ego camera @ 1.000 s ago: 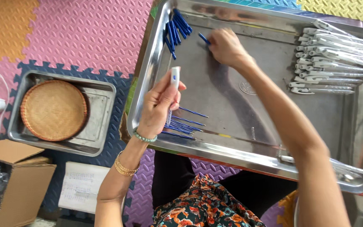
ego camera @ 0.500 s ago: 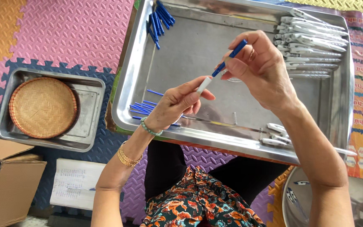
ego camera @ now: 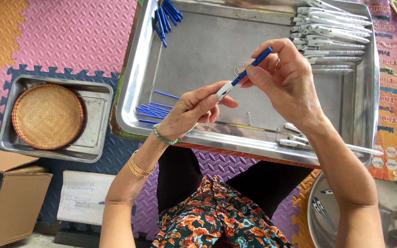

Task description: The person assembles ballpoint pens by hand, inserting ink refills into plastic barrels, adding springs, and snapping on caps while working over a metal tray.

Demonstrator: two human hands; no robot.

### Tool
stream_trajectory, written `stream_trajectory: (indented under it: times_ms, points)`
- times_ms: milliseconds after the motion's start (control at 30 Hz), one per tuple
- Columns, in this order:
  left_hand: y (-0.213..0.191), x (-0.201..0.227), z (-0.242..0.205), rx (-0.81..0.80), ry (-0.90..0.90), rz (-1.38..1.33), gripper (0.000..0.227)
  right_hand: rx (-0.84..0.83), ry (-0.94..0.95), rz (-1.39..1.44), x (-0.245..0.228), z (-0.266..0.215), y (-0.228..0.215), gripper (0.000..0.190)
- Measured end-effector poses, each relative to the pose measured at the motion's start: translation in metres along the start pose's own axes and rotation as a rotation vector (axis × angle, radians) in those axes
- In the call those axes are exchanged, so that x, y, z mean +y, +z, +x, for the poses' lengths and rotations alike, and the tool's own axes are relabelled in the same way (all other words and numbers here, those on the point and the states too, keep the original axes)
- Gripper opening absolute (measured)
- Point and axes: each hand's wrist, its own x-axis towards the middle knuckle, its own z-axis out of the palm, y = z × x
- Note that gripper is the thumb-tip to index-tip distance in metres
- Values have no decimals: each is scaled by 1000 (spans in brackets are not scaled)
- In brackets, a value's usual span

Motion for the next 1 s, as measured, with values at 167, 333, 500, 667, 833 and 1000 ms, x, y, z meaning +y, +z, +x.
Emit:
stream_trajectory:
  times_ms: [167, 333, 500, 667, 833, 1000]
  points:
    - [4, -4, 2, -5, -5, -52, 48, -36, -25, -87, -2, -4, 5, 16]
    - [5, -3, 3, -9, -20, -113, 49, -30, -42, -31, -5, -7, 1, 20]
    - [7, -3, 5, -6, -27, -121, 48, -20, -60, -113, -8, -7, 1, 16]
    - [9, 2, 8, 2, -45, -82, 48, -89, -20, -214, -13, -8, -4, 14]
    - [9, 2, 7, -27, -37, -116, 47, -70, -14, -283, -7, -9, -6, 12]
    - [10, 5, 9, -12, -47, -112, 50, -4, -63, -318, 0, -13, 0, 16]
